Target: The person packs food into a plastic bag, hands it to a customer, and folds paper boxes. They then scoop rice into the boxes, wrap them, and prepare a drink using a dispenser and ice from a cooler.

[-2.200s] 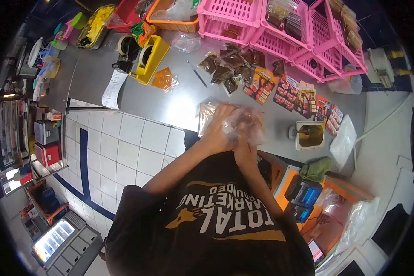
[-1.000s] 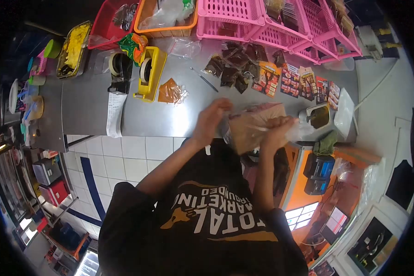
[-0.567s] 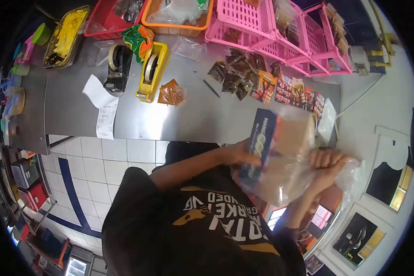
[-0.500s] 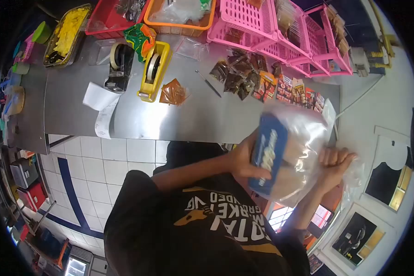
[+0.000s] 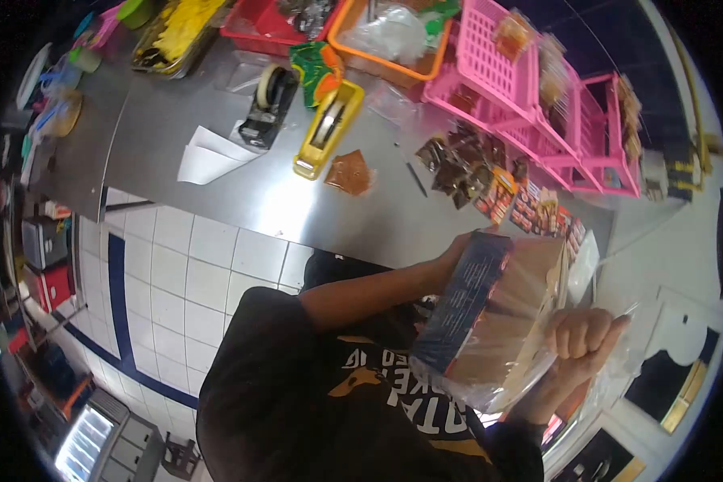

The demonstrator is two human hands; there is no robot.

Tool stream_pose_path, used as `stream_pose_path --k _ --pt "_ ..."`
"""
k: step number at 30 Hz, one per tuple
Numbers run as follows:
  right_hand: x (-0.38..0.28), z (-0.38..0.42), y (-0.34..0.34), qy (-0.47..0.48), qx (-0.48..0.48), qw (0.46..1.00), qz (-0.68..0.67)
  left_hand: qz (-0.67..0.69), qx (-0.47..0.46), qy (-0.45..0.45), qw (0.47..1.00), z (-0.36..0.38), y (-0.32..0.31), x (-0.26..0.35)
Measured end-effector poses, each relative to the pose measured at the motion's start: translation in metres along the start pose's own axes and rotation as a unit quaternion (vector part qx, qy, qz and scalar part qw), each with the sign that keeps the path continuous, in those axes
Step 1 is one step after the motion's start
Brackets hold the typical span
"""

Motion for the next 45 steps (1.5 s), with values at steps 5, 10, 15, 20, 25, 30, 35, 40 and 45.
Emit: stream_pose_path --k 5,10,15,20,25,30,35,40,45 --pt "0.029 -0.008 0.025 -0.007 0.433 0.886 0.163 -0.222 0.221 -0.142 0.939 0.024 -0.067 0.062" --pt "0.088 -0.002 0.053 0.014 0.306 0.951 0.049 -0.645 0.212 -0.209 0.704 0.102 -0.119 0.162" --pt "0.201 0.003 0.096 -0.058 0.265 0.946 0.177 -0.804 0.493 -0.332 -0.012 0.224 -0.242 0.359" --pt "0.26 0.008 0.132 -0.045 0.271 0.916 0.291 -0.819 0.558 0.013 -0.131 0.254 -0.193 0.465" --pt "0.245 -0.019 0.089 -0.004 0.25 0.956 0.156 -0.787 0.608 0.017 -0.107 0.248 -0.194 0.46" --pt "0.274 -0.021 0.1 -0.01 0.24 0.968 0.078 -0.842 0.514 -0.108 -0.128 0.242 -0.219 0.427" --pt "0.273 -0.025 0.113 0.119 0.211 0.887 0.392 -0.861 0.364 -0.319 -0.154 0.208 -0.258 0.35" --pt "0.265 -0.011 0.09 0.037 0.132 0.827 0.545 -0.87 0.325 -0.256 0.269 0.094 -0.168 0.19" --pt "0.212 -0.027 0.051 -0.021 0.205 0.887 0.414 -0.833 0.306 -0.07 0.455 0.045 -0.08 0.088"
Point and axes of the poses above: each hand's wrist, its own z-axis away from the middle knuckle, its own y-axis out of the back of the hand, x = y × z, the point moved 6 cm from there along -z, towards the middle knuckle, and after that the axes turned 2 degrees about -x, right-handed, at the moved point
